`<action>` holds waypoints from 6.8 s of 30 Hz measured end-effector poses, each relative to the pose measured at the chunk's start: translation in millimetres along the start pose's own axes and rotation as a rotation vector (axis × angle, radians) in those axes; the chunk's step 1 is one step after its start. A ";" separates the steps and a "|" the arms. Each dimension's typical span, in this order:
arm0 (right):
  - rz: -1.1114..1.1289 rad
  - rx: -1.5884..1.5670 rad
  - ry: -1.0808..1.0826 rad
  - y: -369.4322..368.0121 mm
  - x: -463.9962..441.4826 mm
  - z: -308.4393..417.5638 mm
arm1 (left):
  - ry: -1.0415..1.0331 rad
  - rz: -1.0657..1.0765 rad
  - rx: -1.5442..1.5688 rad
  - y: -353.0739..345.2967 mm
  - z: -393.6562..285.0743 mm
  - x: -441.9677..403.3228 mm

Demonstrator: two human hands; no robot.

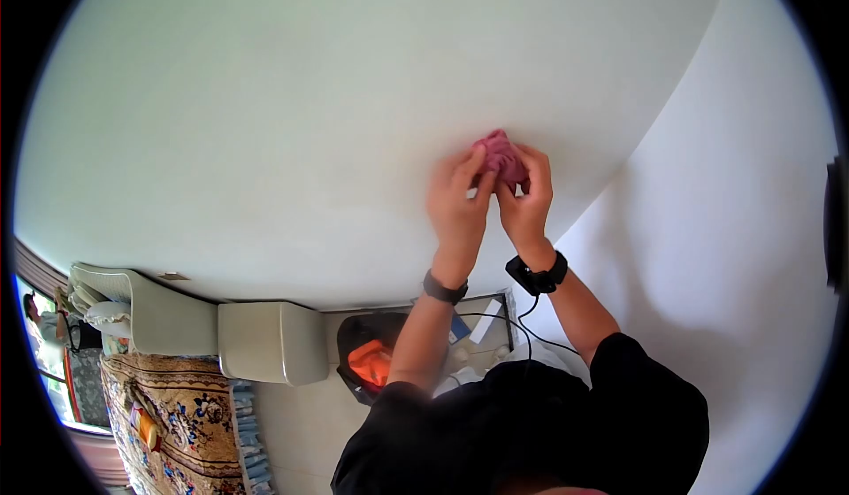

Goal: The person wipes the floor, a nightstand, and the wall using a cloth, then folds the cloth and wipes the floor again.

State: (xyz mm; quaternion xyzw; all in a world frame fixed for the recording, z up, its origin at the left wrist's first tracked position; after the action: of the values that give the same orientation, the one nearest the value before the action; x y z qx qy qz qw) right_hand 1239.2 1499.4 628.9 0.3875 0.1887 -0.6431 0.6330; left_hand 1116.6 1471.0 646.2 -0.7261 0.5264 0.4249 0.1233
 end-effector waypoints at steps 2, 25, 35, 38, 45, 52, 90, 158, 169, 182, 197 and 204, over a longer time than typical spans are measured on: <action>-0.036 -0.047 -0.080 -1.1 22.6 -27.2 | 0.052 0.058 -0.034 -17.8 12.7 15.2; -0.199 -0.355 -0.494 80.4 90.7 -117.6 | 0.027 0.254 -0.054 -154.6 13.1 49.7; -0.433 -0.153 -0.140 144.6 12.0 -93.5 | -0.241 0.138 0.074 -176.2 -57.6 -28.3; -0.488 -0.072 -0.261 138.6 60.2 -130.3 | -0.232 0.302 -0.021 -200.8 -36.0 4.4; -0.352 -0.076 -0.346 108.7 91.4 -137.2 | 0.013 0.435 0.124 -188.0 4.1 45.9; -0.504 -0.278 -0.165 148.6 26.6 -125.6 | -0.242 0.238 0.116 -199.2 -52.4 -16.8; -0.093 0.131 0.041 -1.0 -36.0 41.5 | -0.074 0.004 0.006 25.8 -36.6 -35.5; 0.577 -0.220 -1.455 152.7 645.6 -64.7 | 1.248 1.167 0.316 -157.0 -6.0 637.7; 0.632 -0.127 -1.404 72.6 690.4 -52.0 | 1.304 1.069 0.437 -89.8 35.5 689.4; 0.540 -0.202 -1.427 -306.0 761.6 80.4 | 1.026 1.056 0.334 276.6 198.1 753.6; 0.651 -0.500 -1.312 -601.7 856.9 206.9 | 1.023 0.774 0.186 589.9 297.7 835.5; 0.381 -0.383 -0.996 -651.7 880.2 232.8 | 0.366 0.947 0.106 645.0 317.2 841.4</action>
State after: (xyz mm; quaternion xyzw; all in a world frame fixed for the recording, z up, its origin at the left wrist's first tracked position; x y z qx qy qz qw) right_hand 642.4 823.9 -35.4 -0.0573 -0.0925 -0.5769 0.8096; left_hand 472.7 846.7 -2.1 -0.4633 0.8314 0.2728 -0.1403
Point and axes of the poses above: each hand's wrist, its own x-axis away from the middle knuckle, its own y-axis out of the back of the hand, z = x × y, the point moved 5 cm from there along -x, towards the middle knuckle, and after that the axes turned 15 degrees about z, right-handed, at the moved point
